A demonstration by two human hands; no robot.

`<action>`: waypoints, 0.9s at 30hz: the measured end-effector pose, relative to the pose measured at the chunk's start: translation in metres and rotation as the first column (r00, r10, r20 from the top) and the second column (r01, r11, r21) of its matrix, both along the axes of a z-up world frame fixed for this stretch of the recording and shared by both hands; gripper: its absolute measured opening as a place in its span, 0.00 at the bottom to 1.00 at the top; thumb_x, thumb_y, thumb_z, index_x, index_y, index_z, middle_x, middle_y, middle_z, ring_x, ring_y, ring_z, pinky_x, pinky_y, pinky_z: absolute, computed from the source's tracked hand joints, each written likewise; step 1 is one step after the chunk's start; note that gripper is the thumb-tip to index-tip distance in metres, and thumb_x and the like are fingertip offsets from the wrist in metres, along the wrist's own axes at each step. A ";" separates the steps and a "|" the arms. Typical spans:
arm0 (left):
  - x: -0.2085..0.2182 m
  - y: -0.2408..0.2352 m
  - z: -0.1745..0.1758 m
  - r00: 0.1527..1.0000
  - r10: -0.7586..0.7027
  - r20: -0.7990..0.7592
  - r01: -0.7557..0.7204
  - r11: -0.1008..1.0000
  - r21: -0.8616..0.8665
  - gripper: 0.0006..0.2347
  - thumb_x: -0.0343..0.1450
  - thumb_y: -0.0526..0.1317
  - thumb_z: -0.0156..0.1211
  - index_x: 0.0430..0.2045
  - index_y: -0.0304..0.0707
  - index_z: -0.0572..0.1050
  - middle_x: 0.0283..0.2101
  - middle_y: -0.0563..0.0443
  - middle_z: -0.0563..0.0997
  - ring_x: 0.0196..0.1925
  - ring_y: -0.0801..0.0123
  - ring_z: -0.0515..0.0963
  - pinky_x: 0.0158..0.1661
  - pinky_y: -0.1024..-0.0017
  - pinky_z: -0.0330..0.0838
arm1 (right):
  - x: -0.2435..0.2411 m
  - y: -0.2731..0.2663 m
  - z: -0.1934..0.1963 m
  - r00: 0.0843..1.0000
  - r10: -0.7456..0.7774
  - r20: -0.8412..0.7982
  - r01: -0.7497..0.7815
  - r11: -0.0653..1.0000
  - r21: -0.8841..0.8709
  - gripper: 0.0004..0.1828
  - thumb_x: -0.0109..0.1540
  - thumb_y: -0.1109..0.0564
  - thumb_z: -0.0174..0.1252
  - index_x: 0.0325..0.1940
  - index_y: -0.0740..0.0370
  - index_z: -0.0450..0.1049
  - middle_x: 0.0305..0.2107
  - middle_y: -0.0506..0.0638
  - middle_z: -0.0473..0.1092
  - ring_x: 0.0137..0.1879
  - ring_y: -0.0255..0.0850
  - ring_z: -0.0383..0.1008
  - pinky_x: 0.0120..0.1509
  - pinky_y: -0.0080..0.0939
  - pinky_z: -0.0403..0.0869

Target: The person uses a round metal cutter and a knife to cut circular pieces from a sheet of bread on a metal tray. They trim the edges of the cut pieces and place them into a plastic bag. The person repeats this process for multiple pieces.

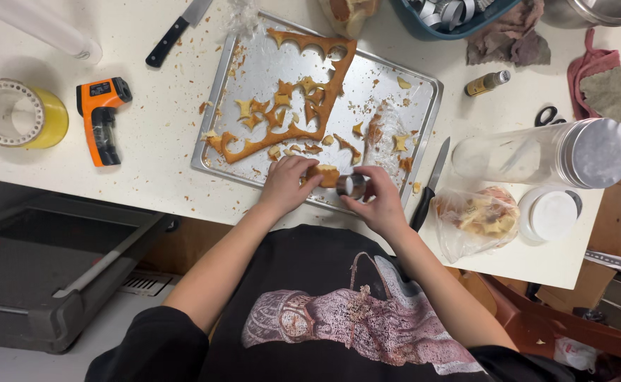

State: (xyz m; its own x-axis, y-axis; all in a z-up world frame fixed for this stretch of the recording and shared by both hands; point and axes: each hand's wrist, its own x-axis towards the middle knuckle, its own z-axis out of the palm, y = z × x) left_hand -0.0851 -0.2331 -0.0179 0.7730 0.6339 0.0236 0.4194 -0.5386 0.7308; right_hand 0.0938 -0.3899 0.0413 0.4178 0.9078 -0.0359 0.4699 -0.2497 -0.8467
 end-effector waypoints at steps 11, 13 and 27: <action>-0.014 0.008 -0.008 0.985 0.021 0.172 -0.008 0.997 -0.076 0.11 0.70 0.36 0.61 0.45 0.36 0.79 0.45 0.45 0.81 0.50 0.53 0.79 0.52 0.60 0.72 | -0.012 0.043 0.000 0.954 0.276 0.121 -0.263 0.958 -0.114 0.33 0.52 0.56 0.73 0.61 0.58 0.71 0.54 0.54 0.68 0.56 0.52 0.74 0.55 0.46 0.76; -0.016 0.009 -0.005 0.984 0.043 0.175 -0.027 0.995 -0.092 0.09 0.70 0.35 0.61 0.43 0.35 0.79 0.44 0.45 0.81 0.49 0.53 0.79 0.51 0.60 0.73 | -0.011 0.045 -0.004 0.943 0.295 0.157 -0.278 0.953 -0.118 0.33 0.52 0.56 0.74 0.61 0.59 0.71 0.54 0.54 0.68 0.56 0.53 0.74 0.58 0.47 0.75; -0.018 0.008 0.016 0.975 -0.091 0.203 0.090 0.996 0.013 0.15 0.67 0.44 0.69 0.45 0.39 0.80 0.44 0.48 0.81 0.48 0.55 0.79 0.50 0.61 0.73 | -0.006 0.033 0.003 0.963 0.233 0.137 -0.221 0.970 -0.099 0.33 0.52 0.53 0.75 0.59 0.59 0.73 0.51 0.53 0.70 0.52 0.49 0.76 0.48 0.43 0.77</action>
State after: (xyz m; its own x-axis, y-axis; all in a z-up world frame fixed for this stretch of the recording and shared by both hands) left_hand -0.1030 -0.2247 -0.0023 0.8059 0.5613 0.1883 0.2116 -0.5700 0.7939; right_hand 0.0876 -0.3567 0.0442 0.2076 0.9758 -0.0680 0.6396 -0.1880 -0.7454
